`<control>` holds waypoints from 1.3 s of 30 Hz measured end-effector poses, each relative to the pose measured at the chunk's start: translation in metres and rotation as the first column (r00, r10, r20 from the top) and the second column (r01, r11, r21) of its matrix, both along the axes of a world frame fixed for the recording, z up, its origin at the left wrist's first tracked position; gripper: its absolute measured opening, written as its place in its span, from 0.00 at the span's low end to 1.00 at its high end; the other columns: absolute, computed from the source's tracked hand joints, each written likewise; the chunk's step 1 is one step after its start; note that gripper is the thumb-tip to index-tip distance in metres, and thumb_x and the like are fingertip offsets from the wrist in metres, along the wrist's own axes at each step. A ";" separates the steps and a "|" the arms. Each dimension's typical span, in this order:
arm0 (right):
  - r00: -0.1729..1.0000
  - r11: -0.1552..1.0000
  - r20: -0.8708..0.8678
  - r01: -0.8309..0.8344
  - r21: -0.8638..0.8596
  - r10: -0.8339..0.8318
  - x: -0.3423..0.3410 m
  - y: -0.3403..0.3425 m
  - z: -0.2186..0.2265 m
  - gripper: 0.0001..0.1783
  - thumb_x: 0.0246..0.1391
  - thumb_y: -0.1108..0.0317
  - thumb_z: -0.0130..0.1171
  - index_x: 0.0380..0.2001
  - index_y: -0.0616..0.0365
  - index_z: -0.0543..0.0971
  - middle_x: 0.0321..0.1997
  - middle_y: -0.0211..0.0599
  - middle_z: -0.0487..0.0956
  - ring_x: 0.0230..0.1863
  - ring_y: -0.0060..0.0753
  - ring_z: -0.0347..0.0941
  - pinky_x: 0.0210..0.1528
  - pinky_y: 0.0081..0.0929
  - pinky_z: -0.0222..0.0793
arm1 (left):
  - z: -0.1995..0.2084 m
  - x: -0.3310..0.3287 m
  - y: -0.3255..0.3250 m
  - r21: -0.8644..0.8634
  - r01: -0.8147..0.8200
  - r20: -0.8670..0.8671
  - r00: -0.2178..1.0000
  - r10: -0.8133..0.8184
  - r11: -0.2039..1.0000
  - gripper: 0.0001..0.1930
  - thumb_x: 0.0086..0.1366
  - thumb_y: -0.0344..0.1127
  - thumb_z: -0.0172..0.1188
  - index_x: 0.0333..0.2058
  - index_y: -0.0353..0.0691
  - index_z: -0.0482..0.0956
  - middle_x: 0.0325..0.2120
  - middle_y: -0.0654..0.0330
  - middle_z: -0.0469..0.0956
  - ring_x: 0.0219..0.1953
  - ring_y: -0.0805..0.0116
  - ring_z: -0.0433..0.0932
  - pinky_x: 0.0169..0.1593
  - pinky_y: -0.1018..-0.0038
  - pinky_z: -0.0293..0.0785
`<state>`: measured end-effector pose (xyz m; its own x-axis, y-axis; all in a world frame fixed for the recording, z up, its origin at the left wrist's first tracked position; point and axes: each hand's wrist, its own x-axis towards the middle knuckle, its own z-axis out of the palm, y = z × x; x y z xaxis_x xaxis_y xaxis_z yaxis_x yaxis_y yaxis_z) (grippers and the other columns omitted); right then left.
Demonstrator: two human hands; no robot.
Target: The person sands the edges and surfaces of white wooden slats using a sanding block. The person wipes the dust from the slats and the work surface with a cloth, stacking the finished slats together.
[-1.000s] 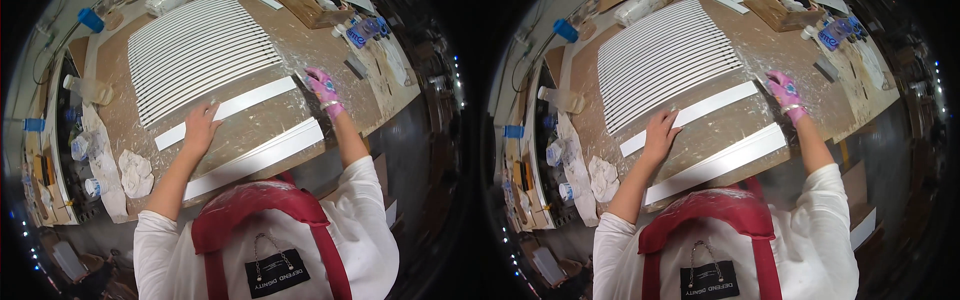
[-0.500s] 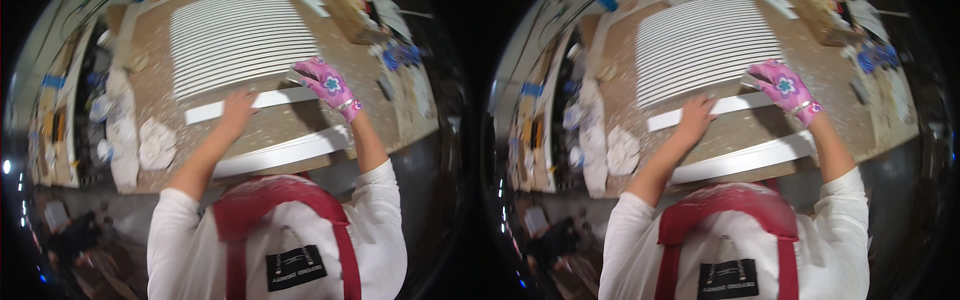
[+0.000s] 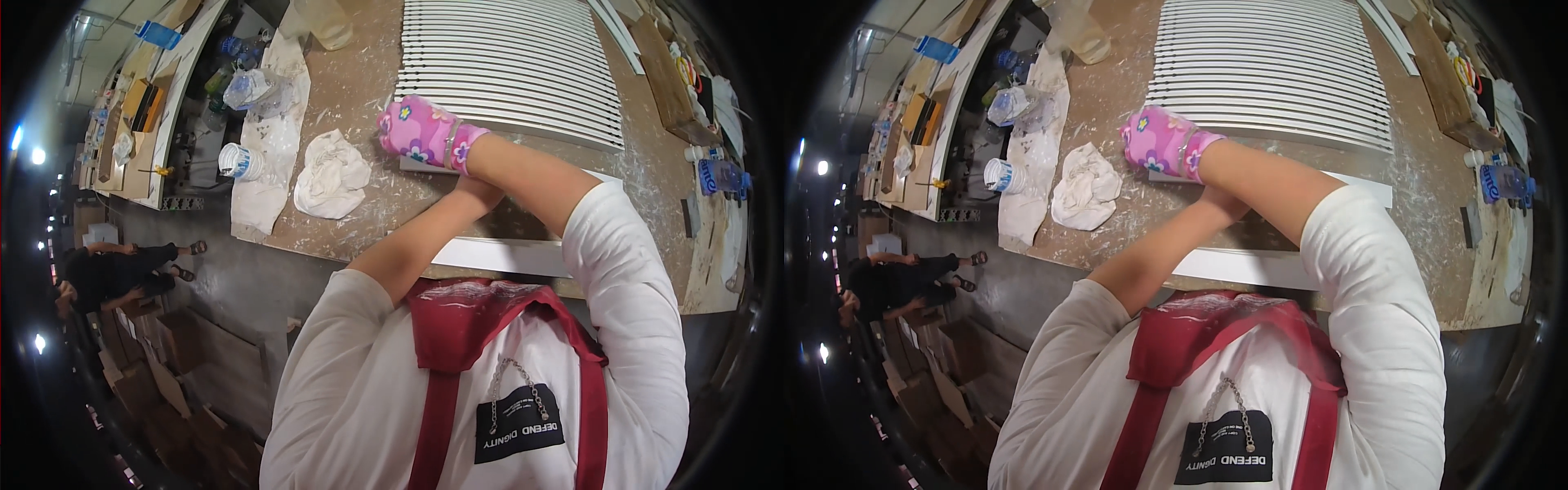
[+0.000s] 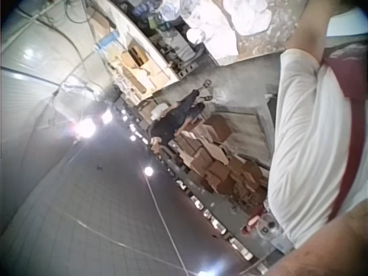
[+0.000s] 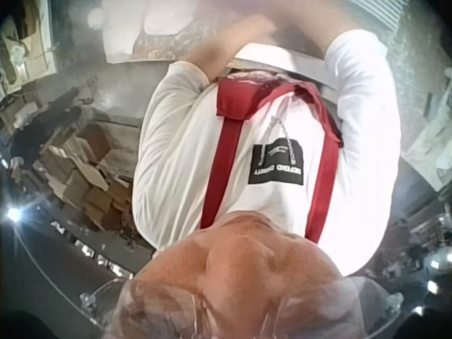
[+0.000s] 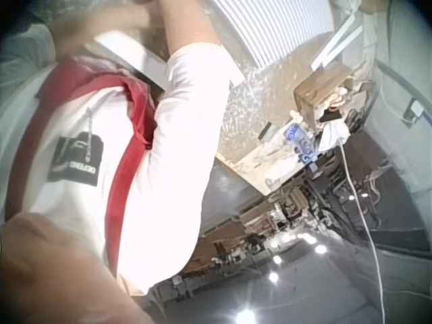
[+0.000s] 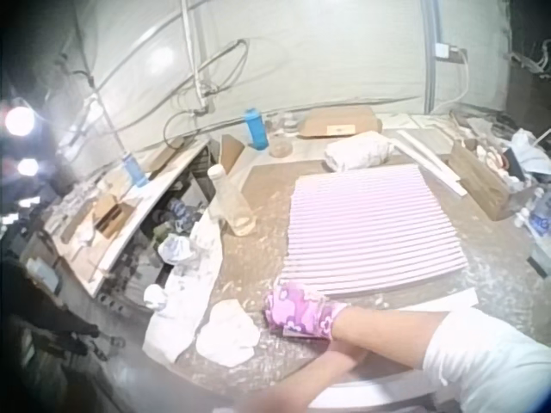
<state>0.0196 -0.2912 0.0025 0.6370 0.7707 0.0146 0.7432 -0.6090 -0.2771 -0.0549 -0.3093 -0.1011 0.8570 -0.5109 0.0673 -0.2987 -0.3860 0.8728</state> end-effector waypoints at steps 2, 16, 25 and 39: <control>0.984 0.997 0.177 0.013 0.077 -0.026 0.003 -0.034 0.012 0.12 0.54 0.61 0.48 0.39 0.52 0.74 0.38 0.38 0.77 0.40 0.39 0.73 0.45 0.33 0.69 | 0.016 0.005 -0.003 0.278 -0.025 0.239 0.970 -0.044 0.960 0.19 0.61 0.41 0.53 0.50 0.42 0.69 0.51 0.53 0.69 0.54 0.54 0.67 0.58 0.63 0.61; 0.251 -0.029 -0.686 0.929 0.369 -0.683 -0.149 -0.391 -0.015 0.23 0.54 0.64 0.57 0.53 0.59 0.72 0.52 0.35 0.75 0.49 0.26 0.71 0.50 0.21 0.67 | 0.078 0.003 0.020 0.533 -0.043 0.394 0.897 -0.203 0.845 0.23 0.55 0.42 0.62 0.51 0.48 0.73 0.48 0.59 0.70 0.51 0.57 0.67 0.52 0.57 0.64; 0.764 0.572 -0.349 0.641 0.512 -0.543 -0.116 -0.256 0.007 0.20 0.56 0.57 0.54 0.50 0.52 0.75 0.51 0.38 0.75 0.48 0.36 0.73 0.47 0.29 0.72 | 0.122 -0.027 0.161 0.461 -0.279 0.394 0.915 0.087 0.842 0.19 0.58 0.39 0.58 0.46 0.37 0.75 0.47 0.47 0.74 0.51 0.49 0.71 0.55 0.62 0.66; 0.953 0.941 0.080 -0.272 -0.200 0.293 -0.005 -0.001 0.006 0.06 0.47 0.67 0.55 0.31 0.51 0.78 0.34 0.36 0.76 0.37 0.43 0.75 0.38 0.34 0.73 | 0.034 -0.021 0.028 0.327 -0.141 0.161 0.983 0.092 0.934 0.19 0.68 0.35 0.41 0.57 0.39 0.61 0.56 0.53 0.64 0.59 0.61 0.63 0.63 0.67 0.57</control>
<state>0.0149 -0.2920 0.0088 0.3951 0.9143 -0.0891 0.9111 -0.4024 -0.0890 -0.0763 -0.2815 -0.0670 0.9061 -0.4217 0.0337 -0.3442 -0.6886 0.6382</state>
